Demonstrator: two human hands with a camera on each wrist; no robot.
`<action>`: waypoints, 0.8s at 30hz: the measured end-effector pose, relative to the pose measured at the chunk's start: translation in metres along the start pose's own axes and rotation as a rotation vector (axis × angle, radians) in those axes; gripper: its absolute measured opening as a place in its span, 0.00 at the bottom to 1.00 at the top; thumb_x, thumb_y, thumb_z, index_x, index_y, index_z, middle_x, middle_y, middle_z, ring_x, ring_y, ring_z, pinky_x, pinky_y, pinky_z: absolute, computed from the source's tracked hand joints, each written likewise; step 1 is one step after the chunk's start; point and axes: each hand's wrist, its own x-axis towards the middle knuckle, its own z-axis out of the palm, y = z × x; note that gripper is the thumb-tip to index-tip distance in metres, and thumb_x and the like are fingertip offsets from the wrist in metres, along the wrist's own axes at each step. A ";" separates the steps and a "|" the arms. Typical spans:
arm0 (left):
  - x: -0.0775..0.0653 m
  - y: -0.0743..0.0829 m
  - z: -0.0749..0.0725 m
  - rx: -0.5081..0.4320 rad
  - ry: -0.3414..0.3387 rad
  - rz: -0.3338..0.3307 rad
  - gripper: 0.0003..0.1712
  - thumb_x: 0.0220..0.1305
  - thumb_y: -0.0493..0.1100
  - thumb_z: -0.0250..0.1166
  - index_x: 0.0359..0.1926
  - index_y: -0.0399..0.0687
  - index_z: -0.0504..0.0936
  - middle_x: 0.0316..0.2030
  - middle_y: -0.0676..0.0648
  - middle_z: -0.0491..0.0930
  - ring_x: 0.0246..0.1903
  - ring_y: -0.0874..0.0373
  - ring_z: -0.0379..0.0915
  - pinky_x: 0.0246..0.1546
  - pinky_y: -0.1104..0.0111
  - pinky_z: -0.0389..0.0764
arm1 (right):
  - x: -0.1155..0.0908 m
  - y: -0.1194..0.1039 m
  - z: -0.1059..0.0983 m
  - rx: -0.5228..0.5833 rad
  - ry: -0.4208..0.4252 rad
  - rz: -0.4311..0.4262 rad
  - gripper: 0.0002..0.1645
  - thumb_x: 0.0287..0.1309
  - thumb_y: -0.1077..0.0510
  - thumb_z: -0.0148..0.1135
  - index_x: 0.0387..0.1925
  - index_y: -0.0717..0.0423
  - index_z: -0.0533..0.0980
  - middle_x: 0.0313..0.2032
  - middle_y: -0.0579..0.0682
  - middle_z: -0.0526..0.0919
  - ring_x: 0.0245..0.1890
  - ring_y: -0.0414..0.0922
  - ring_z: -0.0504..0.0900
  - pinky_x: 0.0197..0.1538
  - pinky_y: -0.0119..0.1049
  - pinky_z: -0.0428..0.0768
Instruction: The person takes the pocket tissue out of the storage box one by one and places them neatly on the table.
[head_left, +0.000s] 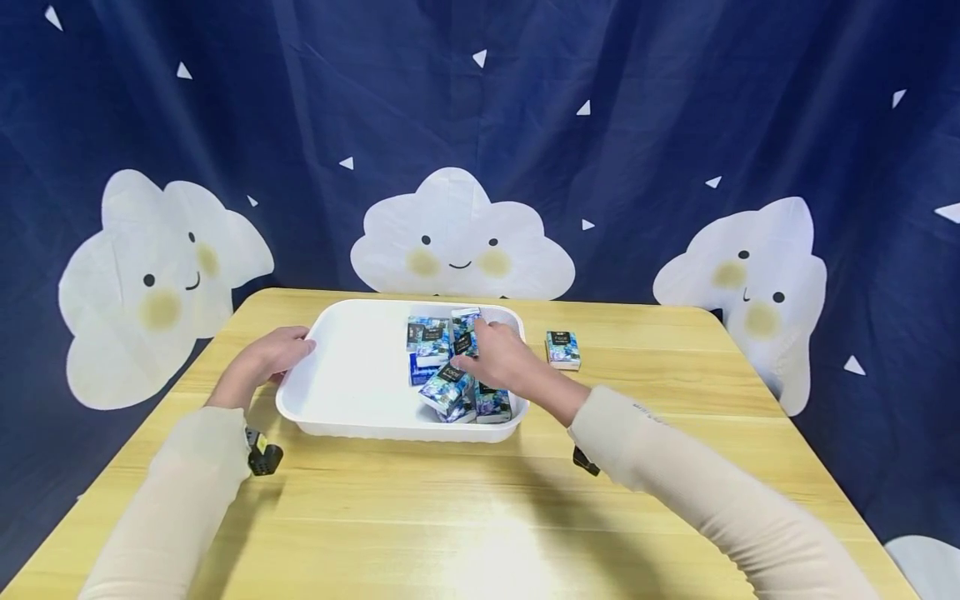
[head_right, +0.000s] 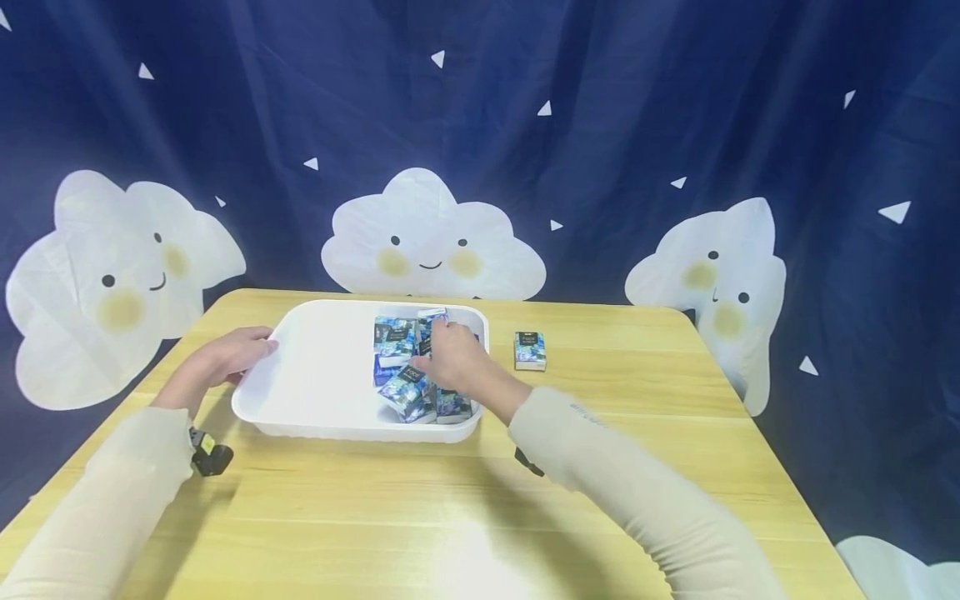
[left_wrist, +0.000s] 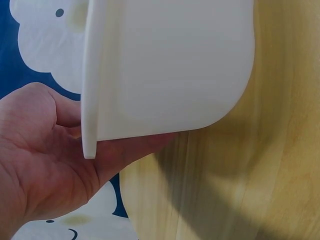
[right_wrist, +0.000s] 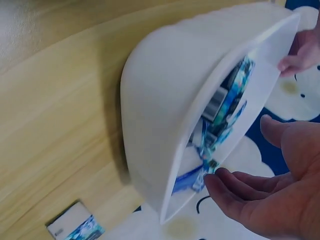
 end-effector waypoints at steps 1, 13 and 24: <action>0.000 0.000 0.000 0.004 0.000 0.000 0.34 0.81 0.45 0.38 0.78 0.32 0.45 0.69 0.27 0.58 0.58 0.38 0.66 0.44 0.61 0.76 | 0.000 -0.002 0.002 -0.005 -0.011 -0.005 0.50 0.68 0.38 0.62 0.76 0.65 0.56 0.65 0.64 0.76 0.65 0.56 0.75 0.66 0.49 0.74; 0.000 0.001 0.000 0.015 0.009 0.000 0.34 0.80 0.45 0.38 0.78 0.31 0.46 0.68 0.27 0.59 0.56 0.39 0.66 0.41 0.61 0.75 | -0.005 -0.018 0.017 -0.074 -0.084 -0.061 0.57 0.60 0.30 0.65 0.74 0.66 0.60 0.66 0.63 0.75 0.67 0.56 0.73 0.67 0.48 0.73; 0.002 0.002 0.000 0.005 -0.003 -0.013 0.34 0.80 0.45 0.38 0.78 0.31 0.45 0.69 0.27 0.58 0.58 0.38 0.64 0.44 0.60 0.75 | -0.007 -0.026 0.030 -0.153 -0.105 -0.049 0.53 0.56 0.32 0.70 0.70 0.65 0.67 0.61 0.61 0.79 0.63 0.55 0.77 0.64 0.46 0.76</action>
